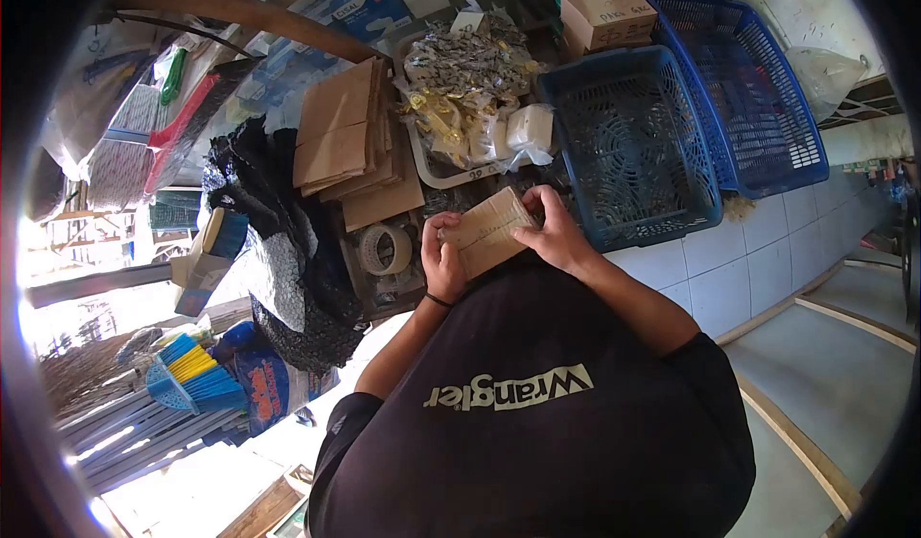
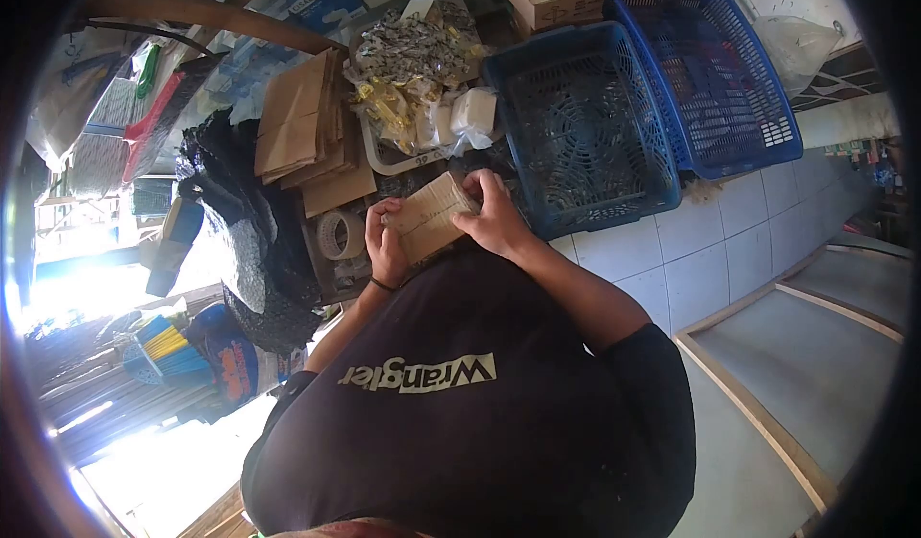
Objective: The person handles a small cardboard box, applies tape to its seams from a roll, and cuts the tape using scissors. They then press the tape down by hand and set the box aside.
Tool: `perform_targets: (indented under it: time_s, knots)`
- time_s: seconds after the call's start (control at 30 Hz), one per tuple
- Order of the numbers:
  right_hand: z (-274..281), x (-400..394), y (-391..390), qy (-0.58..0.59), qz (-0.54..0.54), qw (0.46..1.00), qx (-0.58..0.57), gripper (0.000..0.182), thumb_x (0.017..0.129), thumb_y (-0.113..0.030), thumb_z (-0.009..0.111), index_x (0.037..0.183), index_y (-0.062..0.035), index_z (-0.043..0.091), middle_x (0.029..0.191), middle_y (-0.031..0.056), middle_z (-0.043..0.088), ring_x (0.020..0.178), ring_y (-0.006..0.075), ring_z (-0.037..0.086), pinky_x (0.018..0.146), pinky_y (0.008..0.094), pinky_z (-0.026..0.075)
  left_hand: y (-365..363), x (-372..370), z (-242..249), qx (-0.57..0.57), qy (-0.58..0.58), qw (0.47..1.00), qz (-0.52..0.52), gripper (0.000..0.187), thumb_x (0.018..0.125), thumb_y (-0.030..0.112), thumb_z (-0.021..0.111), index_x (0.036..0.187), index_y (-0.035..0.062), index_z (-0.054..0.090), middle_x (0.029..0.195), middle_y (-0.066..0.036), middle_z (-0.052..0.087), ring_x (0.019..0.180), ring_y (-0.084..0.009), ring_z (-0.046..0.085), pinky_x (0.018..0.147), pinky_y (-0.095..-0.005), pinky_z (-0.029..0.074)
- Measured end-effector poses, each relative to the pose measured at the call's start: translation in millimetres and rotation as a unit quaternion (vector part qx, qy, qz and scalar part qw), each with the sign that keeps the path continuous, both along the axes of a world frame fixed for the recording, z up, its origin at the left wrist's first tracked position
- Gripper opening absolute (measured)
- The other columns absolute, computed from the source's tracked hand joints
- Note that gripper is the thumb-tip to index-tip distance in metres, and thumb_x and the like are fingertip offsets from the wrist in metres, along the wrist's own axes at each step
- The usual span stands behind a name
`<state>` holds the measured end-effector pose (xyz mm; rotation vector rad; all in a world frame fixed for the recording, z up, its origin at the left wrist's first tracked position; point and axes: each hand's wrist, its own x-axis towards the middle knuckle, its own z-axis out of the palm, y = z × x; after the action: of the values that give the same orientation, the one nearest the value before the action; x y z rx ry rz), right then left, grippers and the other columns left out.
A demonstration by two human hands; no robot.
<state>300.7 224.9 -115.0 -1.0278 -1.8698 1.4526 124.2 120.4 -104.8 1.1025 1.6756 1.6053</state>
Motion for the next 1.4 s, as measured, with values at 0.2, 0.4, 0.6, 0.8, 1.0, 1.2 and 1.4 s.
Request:
perform_targets:
  time_s: [0.2,0.4,0.6,0.8,1.0,1.2,1.4]
  knots:
    - [3,0,1,0.033,-0.011,0.995,-0.095,0.037,0.077,-0.014,0.065,0.107,-0.0013,0.048,0.107,0.0149,0.050,0.099,0.0275,0.052,0.089,0.0368,0.042,0,0,0,0.004,-0.013,1.000,-0.002,0.033,0.068,-0.001,0.035,0.097,-0.0024,0.050,0.102,-0.013,0.053,0.101,-0.0226,0.050,0.098,-0.0333,0.037]
    - [0,-5,-2,0.013,-0.034,0.998,-0.054,0.030,0.079,-0.012,0.061,0.104,-0.0023,0.048,0.104,0.0154,0.050,0.096,0.0287,0.051,0.085,0.0392,0.042,-1,-1,-7,0.009,-0.003,1.000,-0.002,0.032,0.068,0.000,0.035,0.097,-0.0021,0.050,0.103,-0.014,0.053,0.101,-0.0230,0.051,0.097,-0.0335,0.037]
    - [-13,-9,1,0.005,-0.035,0.993,-0.110,0.032,0.076,-0.011,0.063,0.103,-0.0055,0.048,0.101,0.0135,0.049,0.097,0.0280,0.048,0.087,0.0404,0.040,-1,0,-5,0.008,0.005,1.000,-0.004,0.031,0.070,0.001,0.036,0.097,-0.0018,0.050,0.103,-0.014,0.053,0.100,-0.0235,0.051,0.097,-0.0337,0.037]
    - [-10,-3,-3,0.019,-0.028,0.990,-0.136,0.039,0.074,-0.015,0.070,0.104,-0.0050,0.048,0.101,0.0102,0.050,0.100,0.0247,0.048,0.088,0.0373,0.040,-2,1,-6,0.017,0.000,1.000,-0.010,0.031,0.070,0.000,0.036,0.097,-0.0016,0.050,0.103,-0.013,0.053,0.101,-0.0232,0.051,0.096,-0.0336,0.038]
    - [-1,1,5,0.067,0.000,0.979,-0.190,0.039,0.079,-0.019,0.071,0.106,-0.0044,0.049,0.099,0.0079,0.051,0.097,0.0175,0.050,0.086,0.0327,0.041,-2,0,-5,0.017,-0.024,1.000,-0.002,0.031,0.069,-0.001,0.036,0.097,-0.0017,0.051,0.103,-0.013,0.053,0.102,-0.0228,0.050,0.097,-0.0333,0.037]
    - [1,-3,-1,0.019,-0.023,0.997,-0.078,0.036,0.082,-0.021,0.070,0.105,-0.0026,0.049,0.100,0.0120,0.051,0.096,0.0227,0.052,0.084,0.0355,0.043,-2,-2,-7,0.005,-0.003,1.000,0.002,0.031,0.069,0.000,0.036,0.096,-0.0020,0.051,0.103,-0.013,0.054,0.101,-0.0230,0.050,0.097,-0.0333,0.037]
    - [0,-3,-1,0.022,-0.012,0.999,-0.019,0.036,0.082,-0.021,0.070,0.104,-0.0026,0.049,0.101,0.0134,0.050,0.096,0.0261,0.052,0.084,0.0371,0.043,-2,-3,-10,0.002,0.002,1.000,0.005,0.030,0.069,0.000,0.036,0.096,-0.0018,0.051,0.102,-0.013,0.054,0.100,-0.0228,0.051,0.096,-0.0332,0.038]
